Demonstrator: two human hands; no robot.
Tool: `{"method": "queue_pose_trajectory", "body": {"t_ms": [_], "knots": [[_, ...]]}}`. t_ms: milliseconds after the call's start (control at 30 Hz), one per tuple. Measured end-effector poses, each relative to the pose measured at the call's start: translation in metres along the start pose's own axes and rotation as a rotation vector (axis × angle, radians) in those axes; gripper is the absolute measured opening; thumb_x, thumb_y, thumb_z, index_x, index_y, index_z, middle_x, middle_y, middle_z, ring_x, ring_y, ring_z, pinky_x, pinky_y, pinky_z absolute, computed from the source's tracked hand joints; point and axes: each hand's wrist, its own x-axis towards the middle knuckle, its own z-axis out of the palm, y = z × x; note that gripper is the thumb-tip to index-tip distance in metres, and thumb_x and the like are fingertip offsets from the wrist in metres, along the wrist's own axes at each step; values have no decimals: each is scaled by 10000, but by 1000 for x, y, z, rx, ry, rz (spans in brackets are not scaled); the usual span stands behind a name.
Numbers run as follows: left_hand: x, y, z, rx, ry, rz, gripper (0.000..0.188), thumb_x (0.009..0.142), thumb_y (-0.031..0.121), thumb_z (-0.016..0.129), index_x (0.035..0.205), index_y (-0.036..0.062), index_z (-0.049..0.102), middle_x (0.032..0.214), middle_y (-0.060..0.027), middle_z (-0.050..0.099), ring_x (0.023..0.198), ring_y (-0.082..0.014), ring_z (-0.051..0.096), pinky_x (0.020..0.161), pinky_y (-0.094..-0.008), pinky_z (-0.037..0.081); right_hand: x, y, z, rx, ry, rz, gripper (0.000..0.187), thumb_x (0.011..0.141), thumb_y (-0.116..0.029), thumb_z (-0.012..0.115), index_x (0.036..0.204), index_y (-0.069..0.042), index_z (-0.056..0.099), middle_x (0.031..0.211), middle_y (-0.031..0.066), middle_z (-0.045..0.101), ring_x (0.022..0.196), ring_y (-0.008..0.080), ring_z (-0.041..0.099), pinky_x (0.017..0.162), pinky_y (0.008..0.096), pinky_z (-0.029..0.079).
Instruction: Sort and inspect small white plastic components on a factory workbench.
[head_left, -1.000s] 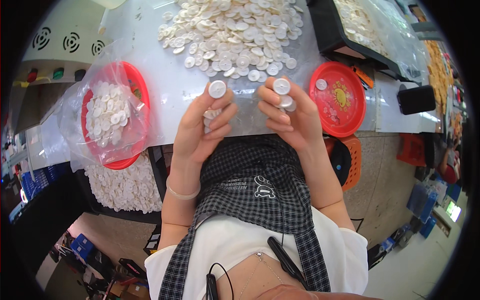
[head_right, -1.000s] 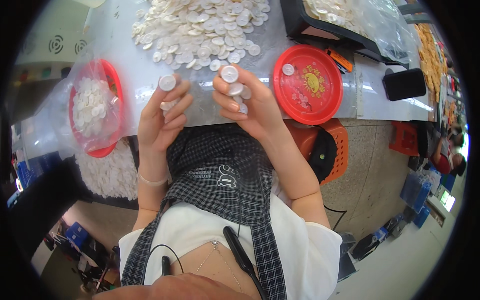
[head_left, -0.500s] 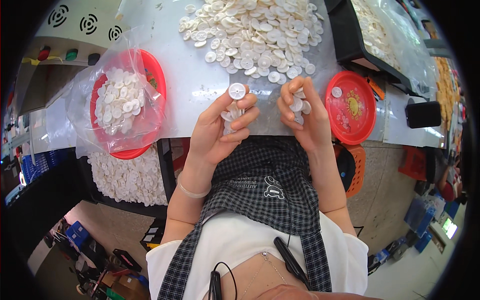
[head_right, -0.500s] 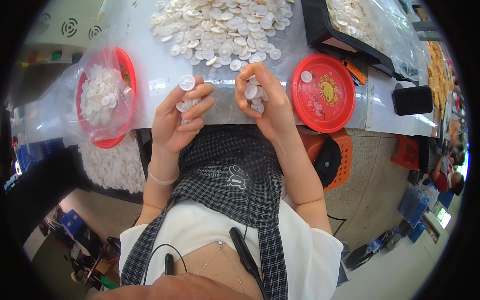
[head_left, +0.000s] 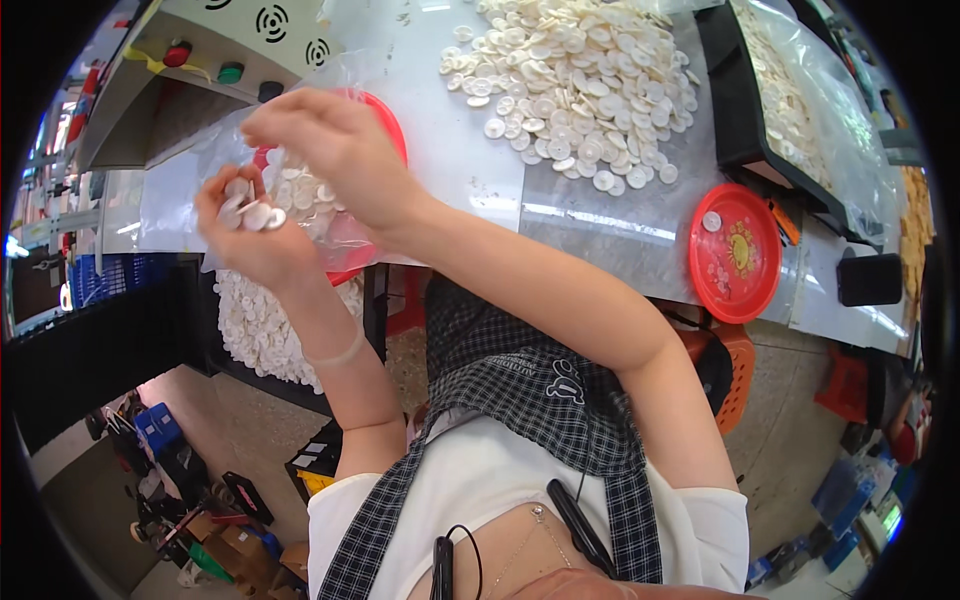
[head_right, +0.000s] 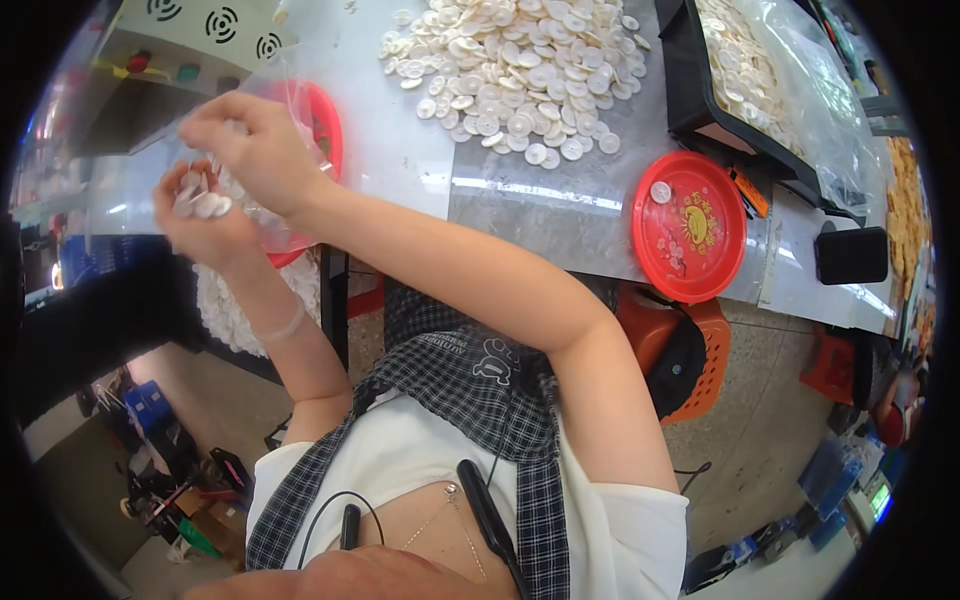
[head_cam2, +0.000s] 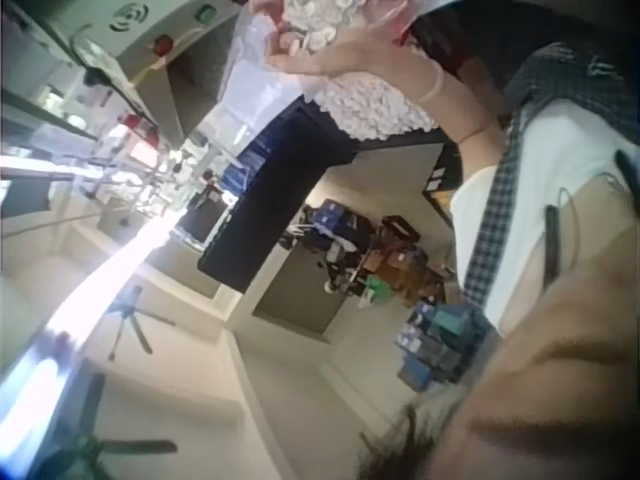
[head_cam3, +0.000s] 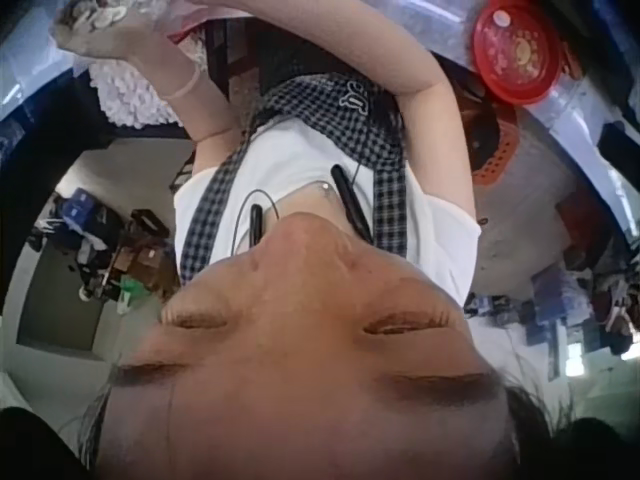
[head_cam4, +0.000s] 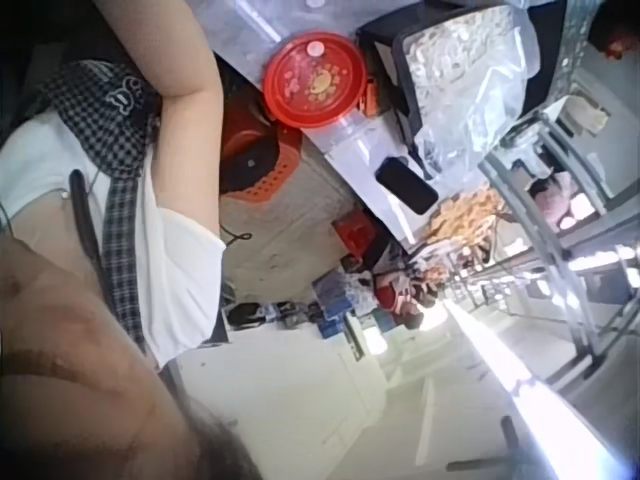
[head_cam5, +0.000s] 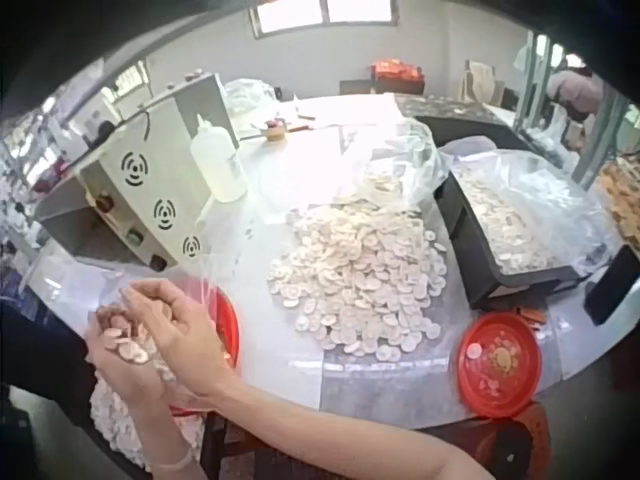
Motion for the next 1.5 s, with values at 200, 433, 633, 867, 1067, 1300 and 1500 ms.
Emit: {"method": "queue_pose_trajectory", "body": {"t_ms": [200,433,633,867,1067,1300,1500], "knots": [[-7,-17,8,238,-17,157,323,995,256,404,1043,-28,551,1083,-110,592,1039,-196,542,968,-361,406,26,25,-29,-430,-145,58,310,953,-270,565,991,26,647,931,60,670,926,124,618,871,273,469],[-73,-15,37,297,-464,307,151,960,69,472,1042,-41,536,1051,-139,594,973,-186,573,882,-319,479,-46,-69,-95,-1493,-88,-304,170,813,-112,712,966,-54,667,932,99,658,872,230,629,794,325,492],[-108,-65,70,735,-963,344,330,843,-15,600,1165,49,573,1190,-119,558,1033,-287,535,873,-360,470,-87,-107,-134,-2003,-26,-315,277,765,-110,722,1035,-92,666,1146,66,620,1074,275,558,915,386,436],[-131,-58,65,661,-1119,207,387,763,-33,672,1134,55,602,1162,-125,567,1069,-316,518,927,-393,430,-128,-132,-142,-1872,-45,-272,375,745,-79,742,1108,-109,658,1188,70,620,1097,269,564,961,388,416],[-132,-45,49,641,-1084,184,429,713,-23,716,1118,65,604,1186,-123,548,1116,-307,503,940,-397,426,-154,-135,-145,-1930,193,-270,265,726,-103,780,975,-88,690,992,50,649,938,217,590,817,349,426],[-133,-51,43,721,-921,117,214,766,54,731,971,61,668,939,-66,616,828,-216,560,727,-326,466,-142,-114,-144,-1997,263,-334,197,708,-176,806,850,-114,685,854,-8,612,813,179,566,698,339,381],[-132,-47,50,783,-957,147,183,764,118,757,926,76,682,889,-51,614,779,-202,559,683,-317,458,-151,-110,-146,-1949,102,-379,193,703,-195,807,832,-129,681,851,-11,607,800,191,562,714,335,378]]}}
